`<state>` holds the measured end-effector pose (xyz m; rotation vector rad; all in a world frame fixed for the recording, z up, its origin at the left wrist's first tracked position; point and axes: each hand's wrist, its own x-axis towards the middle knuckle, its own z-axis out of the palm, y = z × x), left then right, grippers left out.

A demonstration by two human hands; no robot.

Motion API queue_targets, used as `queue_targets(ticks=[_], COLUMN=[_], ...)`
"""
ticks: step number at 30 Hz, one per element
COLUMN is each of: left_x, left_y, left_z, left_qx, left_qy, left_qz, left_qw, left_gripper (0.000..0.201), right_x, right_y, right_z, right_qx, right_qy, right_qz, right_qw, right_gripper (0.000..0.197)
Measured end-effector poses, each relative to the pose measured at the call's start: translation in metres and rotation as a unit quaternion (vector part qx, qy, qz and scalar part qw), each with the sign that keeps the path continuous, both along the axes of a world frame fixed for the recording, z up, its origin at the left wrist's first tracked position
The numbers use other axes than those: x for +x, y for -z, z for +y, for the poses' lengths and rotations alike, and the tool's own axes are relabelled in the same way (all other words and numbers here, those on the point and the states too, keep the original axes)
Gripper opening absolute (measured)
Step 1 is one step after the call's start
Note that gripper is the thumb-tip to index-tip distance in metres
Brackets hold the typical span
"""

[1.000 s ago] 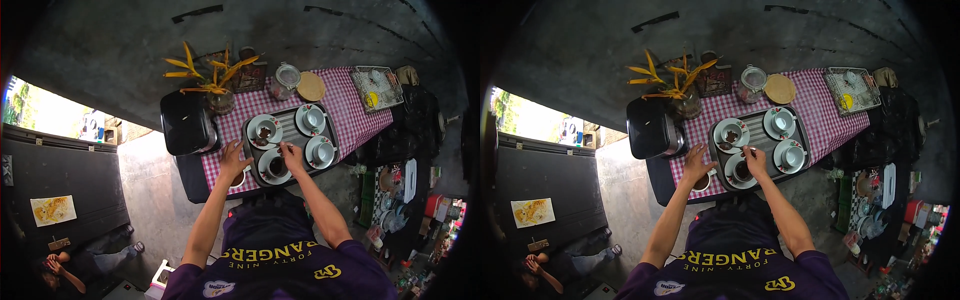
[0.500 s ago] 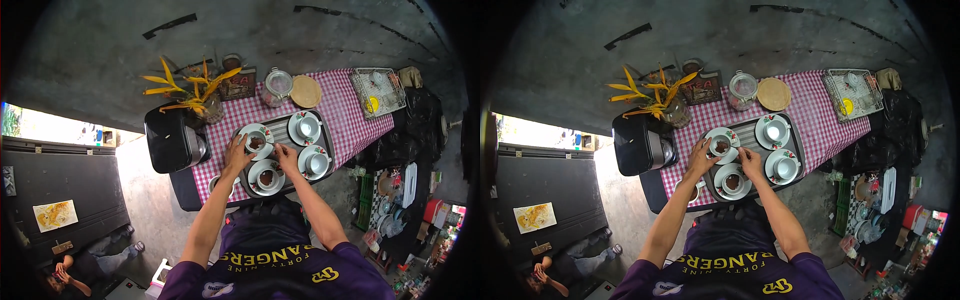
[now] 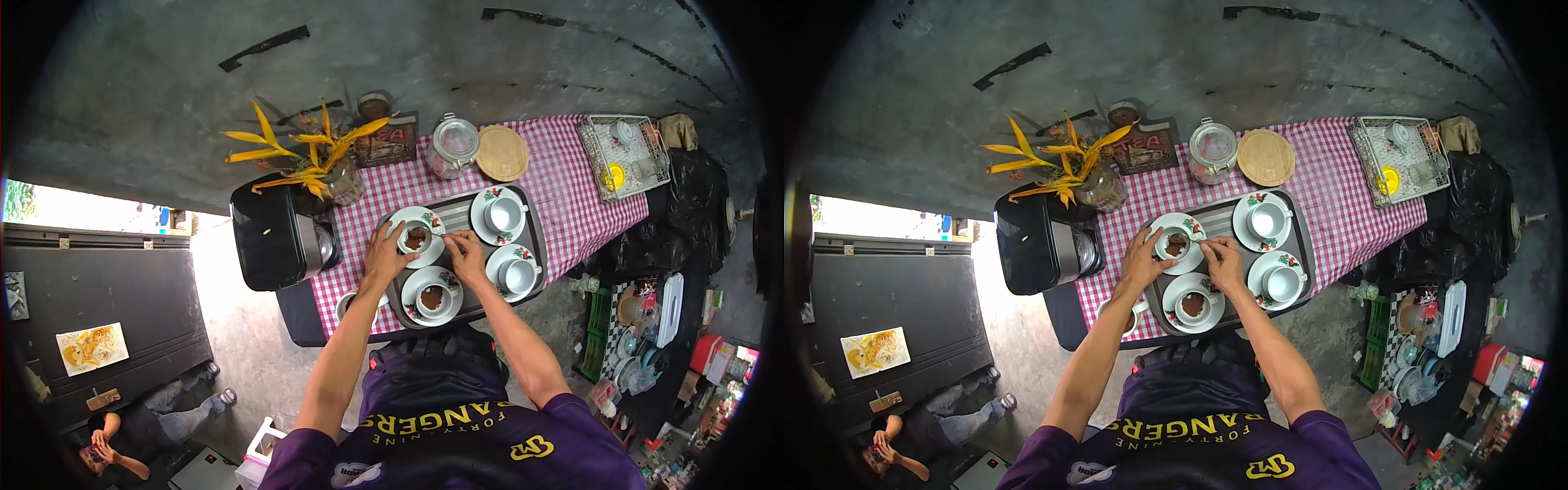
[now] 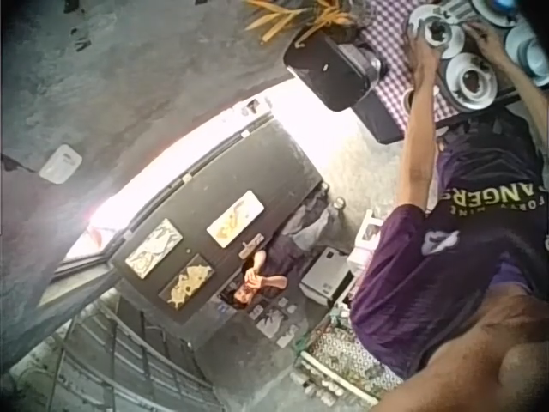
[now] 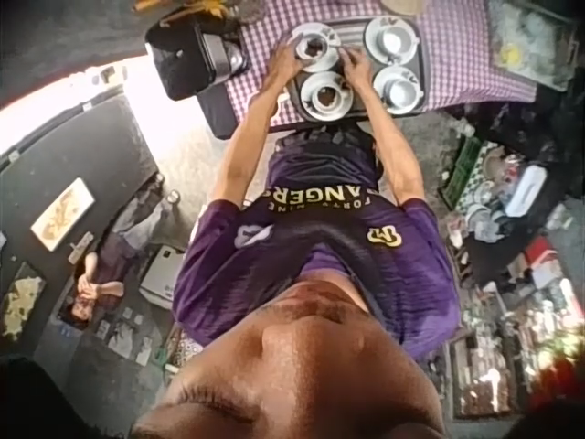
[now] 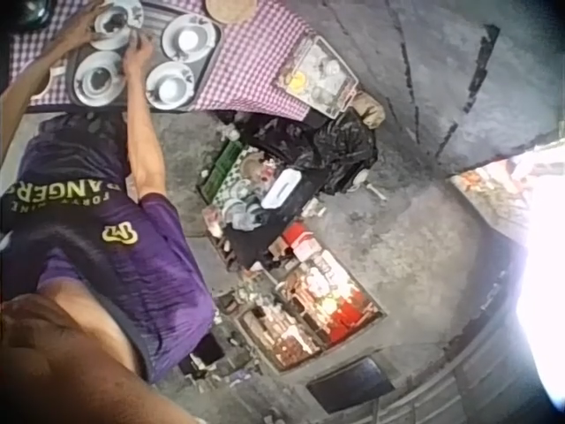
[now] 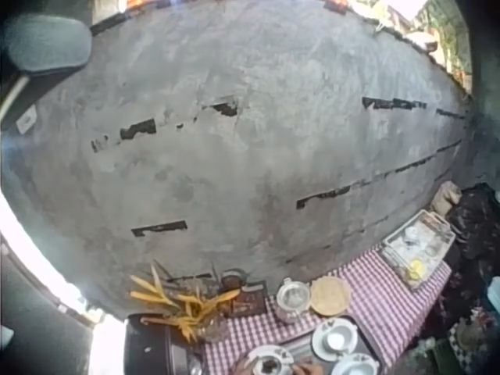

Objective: Stirring and preparing multiple cups of coffee or tea on a tray.

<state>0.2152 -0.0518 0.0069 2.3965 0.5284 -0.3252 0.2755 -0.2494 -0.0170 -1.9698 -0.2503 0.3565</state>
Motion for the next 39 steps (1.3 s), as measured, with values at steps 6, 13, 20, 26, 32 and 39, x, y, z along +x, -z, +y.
queue_targets(ticks=[6,13,20,26,32,39], left_x=[-0.001,-0.002,-0.002,-0.003,-0.002,-0.004], left_y=[-0.001,0.001,0.003,0.000,0.000,0.005], left_z=[-0.001,-0.001,-0.001,-0.001,-0.002,0.001], left_qx=[-0.001,0.002,0.004,0.006,-0.005,0.008], left_qy=[-0.011,-0.017,-0.013,-0.011,-0.014,-0.009], left_qz=[0.009,0.006,0.000,0.003,-0.013,-0.015], left_qw=[1.000,1.000,1.000,1.000,1.000,1.000], left_gripper=[0.085,0.086,0.086,0.086,0.085,0.085], right_x=[0.000,0.001,0.002,0.005,0.004,-0.001], right_y=[0.003,-0.007,-0.018,-0.026,-0.027,-0.029], right_z=[0.003,0.007,0.017,0.022,0.030,0.034], right_qx=[-0.025,-0.058,-0.167,-0.210,-0.220,-0.215], right_qy=[-0.008,-0.038,-0.154,-0.172,-0.164,-0.203], right_qz=[-0.031,-0.068,-0.231,-0.283,-0.298,-0.297], right_qw=[0.999,0.995,0.946,0.920,0.914,0.908], right_gripper=[0.022,0.020,0.016,0.012,0.011,0.011])
